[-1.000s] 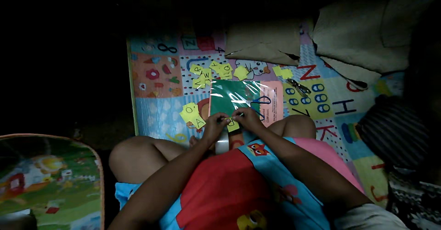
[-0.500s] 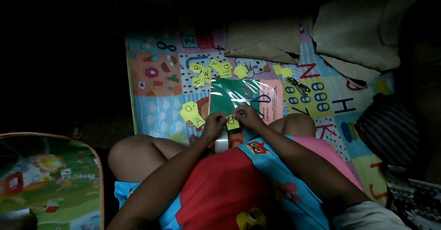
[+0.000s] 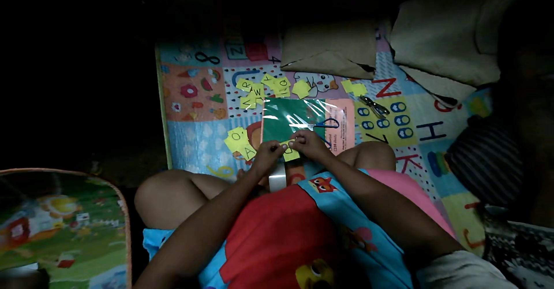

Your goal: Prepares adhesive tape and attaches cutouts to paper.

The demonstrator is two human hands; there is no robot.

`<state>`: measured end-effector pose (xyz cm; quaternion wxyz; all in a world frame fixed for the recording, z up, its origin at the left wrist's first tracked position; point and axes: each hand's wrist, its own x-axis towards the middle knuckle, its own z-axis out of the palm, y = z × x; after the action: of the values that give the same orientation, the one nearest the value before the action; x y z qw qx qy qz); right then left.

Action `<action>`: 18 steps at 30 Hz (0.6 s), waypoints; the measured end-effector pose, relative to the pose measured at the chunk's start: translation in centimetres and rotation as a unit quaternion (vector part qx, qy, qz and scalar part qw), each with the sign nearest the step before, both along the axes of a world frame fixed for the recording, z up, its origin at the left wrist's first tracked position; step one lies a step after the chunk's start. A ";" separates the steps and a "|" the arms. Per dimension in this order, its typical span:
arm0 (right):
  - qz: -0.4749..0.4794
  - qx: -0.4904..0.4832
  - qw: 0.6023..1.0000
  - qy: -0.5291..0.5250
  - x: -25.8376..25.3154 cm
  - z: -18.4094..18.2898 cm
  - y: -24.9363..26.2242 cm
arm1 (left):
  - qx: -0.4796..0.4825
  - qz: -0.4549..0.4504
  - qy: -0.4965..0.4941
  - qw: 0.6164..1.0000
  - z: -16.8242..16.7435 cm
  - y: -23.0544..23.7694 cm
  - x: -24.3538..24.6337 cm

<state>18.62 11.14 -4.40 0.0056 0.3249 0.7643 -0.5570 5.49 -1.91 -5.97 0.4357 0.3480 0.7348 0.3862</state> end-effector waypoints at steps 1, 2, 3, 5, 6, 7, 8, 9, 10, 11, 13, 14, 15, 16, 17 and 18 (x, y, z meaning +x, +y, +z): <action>0.010 -0.004 1.000 -0.006 0.0 -0.1 0.1 | -0.007 0.003 0.001 1.000 0.1 0.0 0.0; 0.017 -0.002 1.000 -0.009 0.0 -0.1 0.1 | -0.011 0.005 0.001 1.000 0.1 0.1 0.1; 0.022 0.002 1.000 -0.012 0.0 -0.2 0.1 | -0.012 0.006 0.001 1.000 0.2 0.1 0.1; 0.024 0.009 1.000 -0.013 0.0 -0.5 0.2 | -0.013 0.005 -0.002 1.000 0.3 0.1 0.1; 0.023 0.011 1.000 -0.015 0.0 -0.5 0.2 | -0.009 0.003 -0.003 1.000 0.2 0.1 0.0; 0.019 0.015 1.000 -0.014 0.0 -0.5 0.2 | -0.006 0.000 -0.005 1.000 0.0 0.1 0.0; 0.016 0.016 1.000 -0.015 0.0 -0.3 0.2 | -0.002 -0.004 -0.007 1.000 -0.1 0.1 -0.1; 0.014 0.015 1.000 -0.018 0.0 -0.3 0.2 | 0.000 -0.006 -0.005 1.000 -0.2 0.1 -0.2; 0.013 0.015 1.000 -0.022 0.0 -0.2 0.3 | -0.003 -0.007 -0.005 1.000 -0.1 0.1 -0.1; 0.014 0.011 0.999 -0.027 -0.1 -0.1 0.3 | -0.004 -0.003 -0.008 1.000 -0.1 0.2 -0.1; 0.011 0.004 1.000 -0.025 -0.1 -0.1 0.4 | 0.002 0.003 -0.017 1.000 -0.3 0.2 -0.1; 0.008 0.005 1.000 -0.018 -0.1 -0.1 0.4 | 0.010 0.003 -0.019 1.000 -0.6 0.2 -0.1; 0.004 0.008 1.000 -0.013 -0.1 0.0 0.4 | 0.016 0.000 -0.020 1.000 -0.9 0.2 -0.2; 0.003 0.009 1.000 -0.007 -0.1 0.0 0.4 | 0.018 -0.003 -0.021 1.000 -1.0 0.2 -0.2; 0.005 0.009 1.000 -0.005 -0.1 0.1 0.5 | 0.015 -0.007 -0.021 1.000 -1.1 0.2 -0.3; 0.014 0.010 1.000 -0.003 -0.1 0.2 0.7 | 0.008 -0.011 -0.022 1.000 -1.0 0.3 -0.3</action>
<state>18.57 11.86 -4.23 0.0124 0.3158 0.7743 -0.5482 5.20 -1.62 -6.92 0.4526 0.3509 0.7184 0.3949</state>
